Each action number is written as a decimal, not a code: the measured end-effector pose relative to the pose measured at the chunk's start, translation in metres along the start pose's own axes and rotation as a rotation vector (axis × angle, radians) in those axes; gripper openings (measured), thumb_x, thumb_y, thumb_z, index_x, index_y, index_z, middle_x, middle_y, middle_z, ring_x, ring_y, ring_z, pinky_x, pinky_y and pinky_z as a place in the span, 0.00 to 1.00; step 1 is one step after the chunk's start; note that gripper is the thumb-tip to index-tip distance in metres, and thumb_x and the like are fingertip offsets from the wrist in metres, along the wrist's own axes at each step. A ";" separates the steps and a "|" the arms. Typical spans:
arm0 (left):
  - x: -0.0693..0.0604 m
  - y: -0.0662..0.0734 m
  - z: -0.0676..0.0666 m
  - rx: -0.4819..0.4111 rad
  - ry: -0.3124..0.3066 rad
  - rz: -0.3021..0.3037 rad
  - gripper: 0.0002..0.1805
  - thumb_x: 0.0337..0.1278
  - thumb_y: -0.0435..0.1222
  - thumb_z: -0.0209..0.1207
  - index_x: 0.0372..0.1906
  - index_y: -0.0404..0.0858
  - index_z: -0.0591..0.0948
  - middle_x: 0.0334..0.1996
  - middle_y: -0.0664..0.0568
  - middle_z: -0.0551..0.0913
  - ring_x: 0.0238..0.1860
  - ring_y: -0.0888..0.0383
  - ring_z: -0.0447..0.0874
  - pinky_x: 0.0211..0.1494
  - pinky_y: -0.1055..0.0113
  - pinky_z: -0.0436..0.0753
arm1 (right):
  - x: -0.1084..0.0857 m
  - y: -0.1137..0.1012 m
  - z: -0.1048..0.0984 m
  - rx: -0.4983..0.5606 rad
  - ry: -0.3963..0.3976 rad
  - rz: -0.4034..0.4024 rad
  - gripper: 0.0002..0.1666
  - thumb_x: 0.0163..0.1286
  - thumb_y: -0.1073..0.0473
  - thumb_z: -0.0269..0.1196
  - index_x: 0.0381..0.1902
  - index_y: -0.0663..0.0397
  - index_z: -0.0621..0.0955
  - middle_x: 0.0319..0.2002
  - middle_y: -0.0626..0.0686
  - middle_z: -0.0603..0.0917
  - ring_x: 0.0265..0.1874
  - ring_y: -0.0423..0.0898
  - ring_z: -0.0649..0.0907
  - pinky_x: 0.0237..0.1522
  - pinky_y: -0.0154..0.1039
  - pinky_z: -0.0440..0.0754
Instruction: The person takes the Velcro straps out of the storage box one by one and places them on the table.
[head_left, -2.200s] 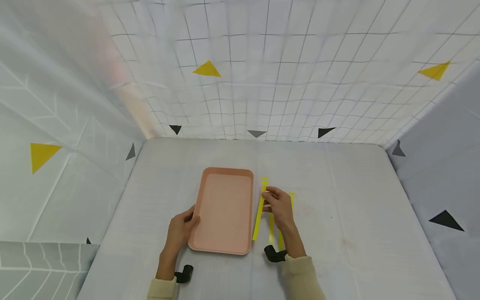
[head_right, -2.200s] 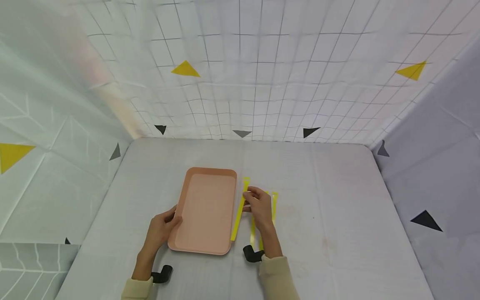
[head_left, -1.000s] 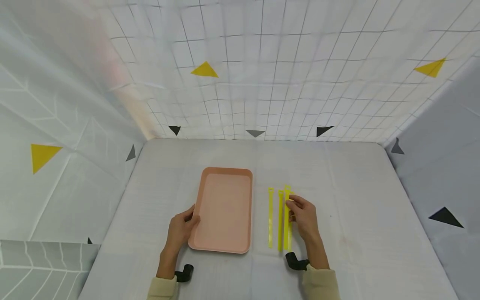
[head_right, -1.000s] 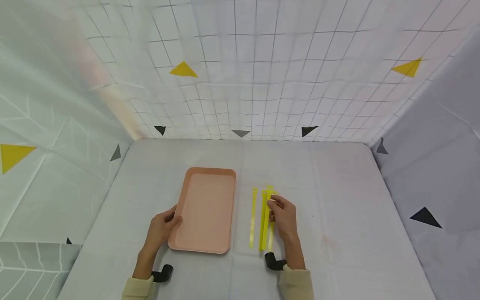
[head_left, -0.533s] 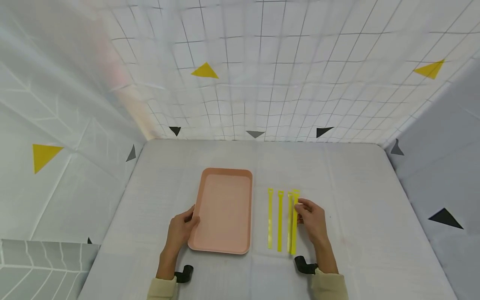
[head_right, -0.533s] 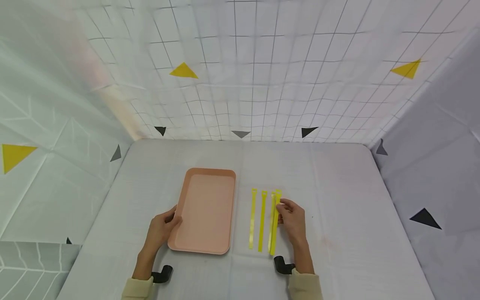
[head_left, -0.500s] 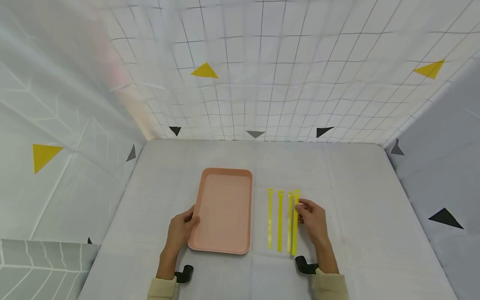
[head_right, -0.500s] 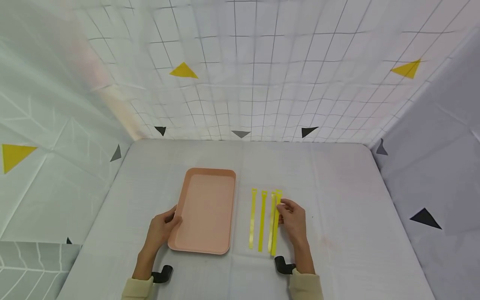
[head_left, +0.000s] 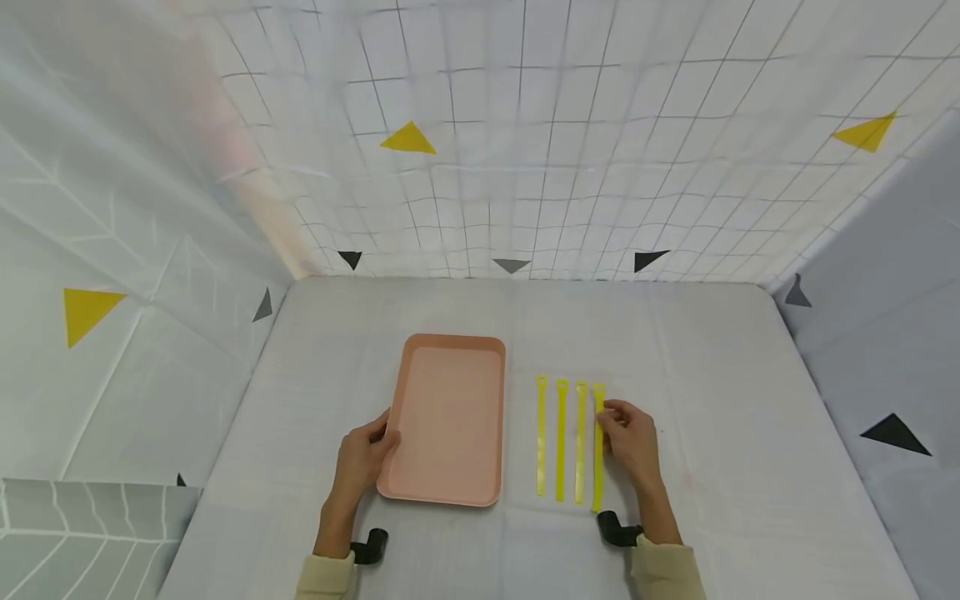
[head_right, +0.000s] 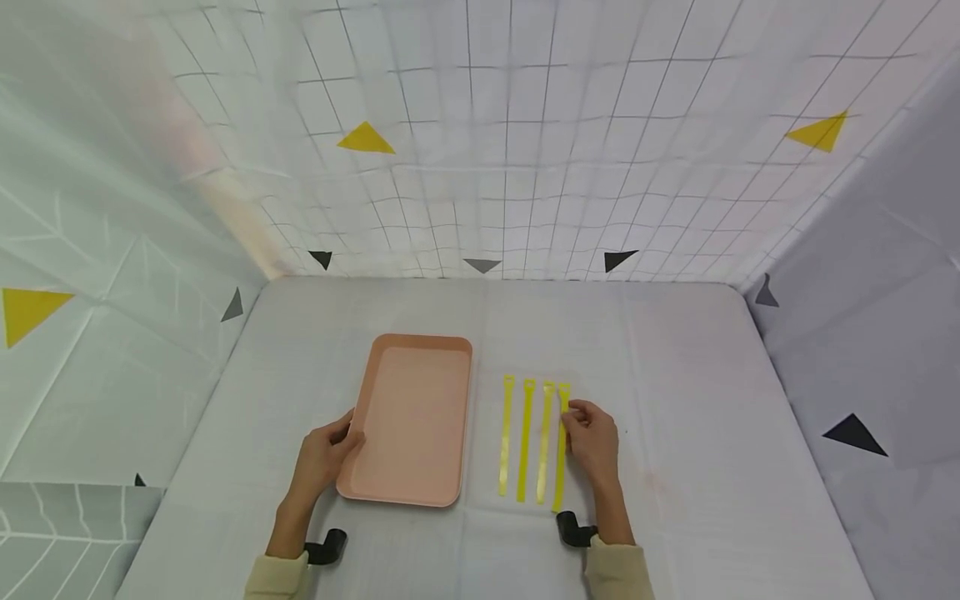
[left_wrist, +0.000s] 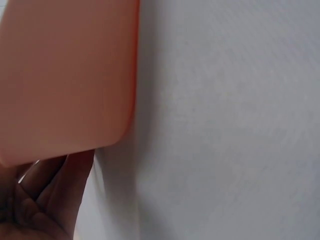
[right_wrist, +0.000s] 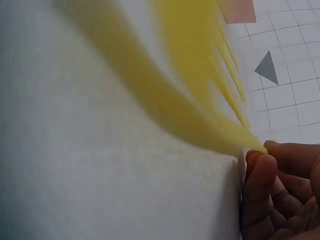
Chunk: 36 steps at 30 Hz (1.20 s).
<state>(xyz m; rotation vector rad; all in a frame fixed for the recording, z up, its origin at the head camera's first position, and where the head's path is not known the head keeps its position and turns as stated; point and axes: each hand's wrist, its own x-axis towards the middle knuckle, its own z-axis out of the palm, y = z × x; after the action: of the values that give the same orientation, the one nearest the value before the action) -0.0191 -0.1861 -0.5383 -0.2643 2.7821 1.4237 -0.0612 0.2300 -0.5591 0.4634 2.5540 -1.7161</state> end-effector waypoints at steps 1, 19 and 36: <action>0.001 0.000 0.000 -0.006 -0.004 -0.008 0.26 0.64 0.35 0.62 0.66 0.33 0.75 0.53 0.35 0.82 0.53 0.40 0.82 0.52 0.47 0.81 | 0.001 0.000 0.000 -0.016 0.008 -0.006 0.18 0.69 0.65 0.62 0.54 0.68 0.80 0.37 0.63 0.84 0.20 0.46 0.79 0.19 0.35 0.80; 0.003 -0.002 0.001 0.017 -0.012 -0.022 0.27 0.64 0.36 0.63 0.67 0.35 0.74 0.54 0.36 0.81 0.55 0.41 0.81 0.55 0.48 0.80 | 0.007 -0.001 0.001 -0.247 0.039 -0.077 0.11 0.66 0.63 0.65 0.41 0.68 0.83 0.27 0.57 0.84 0.16 0.45 0.80 0.18 0.35 0.78; 0.003 -0.001 0.000 0.006 -0.004 0.002 0.27 0.64 0.35 0.63 0.66 0.32 0.74 0.54 0.35 0.81 0.55 0.40 0.81 0.55 0.47 0.79 | 0.008 -0.001 0.000 -0.348 0.045 -0.107 0.11 0.67 0.60 0.65 0.38 0.67 0.83 0.24 0.55 0.81 0.13 0.45 0.75 0.17 0.37 0.74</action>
<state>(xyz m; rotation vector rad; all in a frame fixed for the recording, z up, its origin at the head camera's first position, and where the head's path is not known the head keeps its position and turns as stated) -0.0215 -0.1867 -0.5394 -0.2584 2.7835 1.4139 -0.0691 0.2316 -0.5595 0.3557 2.8741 -1.2545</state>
